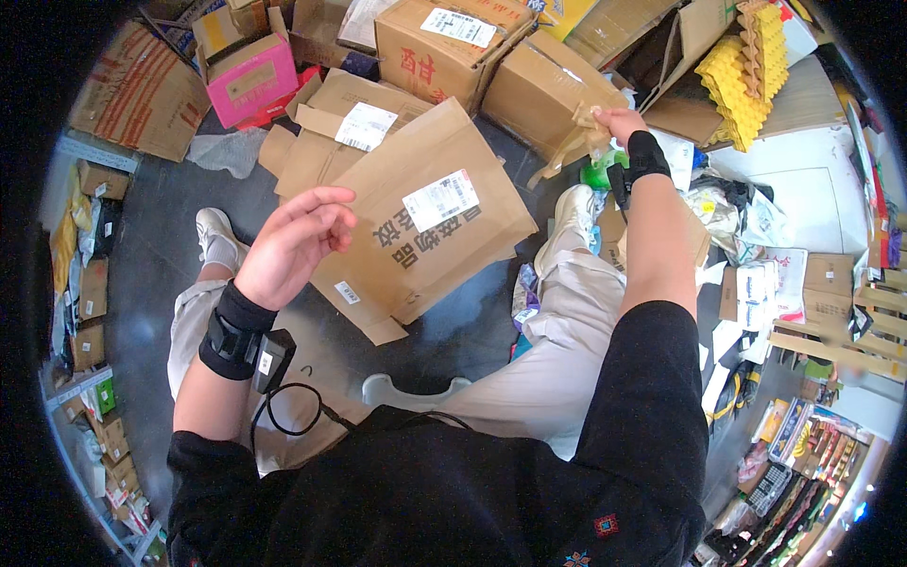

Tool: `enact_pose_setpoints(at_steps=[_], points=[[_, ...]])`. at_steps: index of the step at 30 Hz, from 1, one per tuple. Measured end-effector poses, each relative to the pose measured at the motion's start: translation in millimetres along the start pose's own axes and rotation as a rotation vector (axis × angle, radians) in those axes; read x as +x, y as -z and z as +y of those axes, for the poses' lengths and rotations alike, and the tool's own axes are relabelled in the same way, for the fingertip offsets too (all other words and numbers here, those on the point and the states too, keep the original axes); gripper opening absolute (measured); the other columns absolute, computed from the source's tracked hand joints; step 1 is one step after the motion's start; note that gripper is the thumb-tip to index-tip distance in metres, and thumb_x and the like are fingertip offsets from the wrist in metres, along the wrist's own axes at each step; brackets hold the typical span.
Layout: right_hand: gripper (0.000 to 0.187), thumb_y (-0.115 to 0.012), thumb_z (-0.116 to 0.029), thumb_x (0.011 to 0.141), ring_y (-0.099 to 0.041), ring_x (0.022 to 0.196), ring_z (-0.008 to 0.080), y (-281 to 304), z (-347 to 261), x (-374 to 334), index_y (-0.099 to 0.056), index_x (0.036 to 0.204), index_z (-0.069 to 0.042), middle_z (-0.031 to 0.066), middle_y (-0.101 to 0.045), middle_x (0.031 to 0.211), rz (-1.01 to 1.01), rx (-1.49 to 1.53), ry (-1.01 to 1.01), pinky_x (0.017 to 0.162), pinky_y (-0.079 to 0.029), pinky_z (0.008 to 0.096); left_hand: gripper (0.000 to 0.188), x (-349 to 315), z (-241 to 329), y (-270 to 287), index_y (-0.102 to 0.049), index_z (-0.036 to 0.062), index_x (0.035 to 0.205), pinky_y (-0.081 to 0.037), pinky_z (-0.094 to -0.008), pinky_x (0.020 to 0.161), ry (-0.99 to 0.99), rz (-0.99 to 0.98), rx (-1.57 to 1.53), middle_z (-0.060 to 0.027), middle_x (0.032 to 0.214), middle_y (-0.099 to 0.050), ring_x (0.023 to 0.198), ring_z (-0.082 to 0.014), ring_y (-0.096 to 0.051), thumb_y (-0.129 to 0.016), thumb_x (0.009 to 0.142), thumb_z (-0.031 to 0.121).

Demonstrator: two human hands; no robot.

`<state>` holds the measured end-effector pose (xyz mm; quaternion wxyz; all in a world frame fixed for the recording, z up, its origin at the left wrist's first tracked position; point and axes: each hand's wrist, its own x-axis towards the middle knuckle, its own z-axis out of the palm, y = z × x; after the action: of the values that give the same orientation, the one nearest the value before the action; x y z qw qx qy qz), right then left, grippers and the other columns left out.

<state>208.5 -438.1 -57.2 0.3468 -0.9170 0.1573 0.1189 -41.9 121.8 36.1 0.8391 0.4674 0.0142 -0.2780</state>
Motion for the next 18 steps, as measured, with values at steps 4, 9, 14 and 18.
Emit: enact_pose_setpoints(at_steps=[4, 9, 14, 18], points=[[0.046, -0.069, -0.048, 0.088, -0.061, 0.067, 0.0195, -10.1, -0.9, 13.1, -0.076, 0.093, -0.003, 0.0069, -0.068, 0.076, 0.006, -0.107, -0.025, 0.064, -0.049, 0.0351, 0.031, 2.5, -1.6, -1.5, -0.057, -0.0001, 0.129, -0.048, -0.0289, 0.087, 0.016, -0.001, 0.006, -0.0095, 0.108, -0.067, 0.092, -0.0149, -0.061, -0.054, 0.1, 0.01], [0.046, -0.067, -0.047, 0.089, -0.07, 0.079, 0.024, -16.5, 15.7, 28.3, -0.077, 0.095, -0.002, 0.0133, -0.074, 0.086, 0.071, -0.269, 0.006, 0.076, -0.053, 0.0362, 0.03, 6.5, -3.0, -2.5, -0.058, 0.0001, 0.128, -0.048, -0.0285, 0.087, 0.032, -0.014, 0.017, -0.01, 0.109, -0.067, 0.092, -0.0147, -0.06, -0.053, 0.1, 0.009], [0.053, -0.067, -0.054, 0.085, -0.071, 0.098, 0.0298, -28.1, 4.3, 28.9, -0.077, 0.096, -0.003, 0.0177, -0.075, 0.098, 0.128, -0.517, 0.051, 0.087, -0.053, 0.0397, 0.029, 3.2, -3.8, -0.4, -0.058, 0.0002, 0.128, -0.049, -0.0281, 0.087, 0.035, 0.013, 0.026, -0.01, 0.109, -0.067, 0.092, -0.0144, -0.06, -0.053, 0.1, 0.009], [0.068, -0.068, -0.066, 0.078, -0.069, 0.109, 0.0316, -18.7, 19.5, 44.4, -0.077, 0.103, -0.004, 0.0198, -0.072, 0.113, 0.158, -0.642, -0.046, 0.094, -0.052, 0.0406, 0.029, 7.1, -3.0, -1.8, -0.058, 0.0001, 0.127, -0.049, -0.0278, 0.086, 0.039, 0.004, 0.032, -0.0098, 0.108, -0.067, 0.092, -0.0143, -0.061, -0.053, 0.1, 0.01]])
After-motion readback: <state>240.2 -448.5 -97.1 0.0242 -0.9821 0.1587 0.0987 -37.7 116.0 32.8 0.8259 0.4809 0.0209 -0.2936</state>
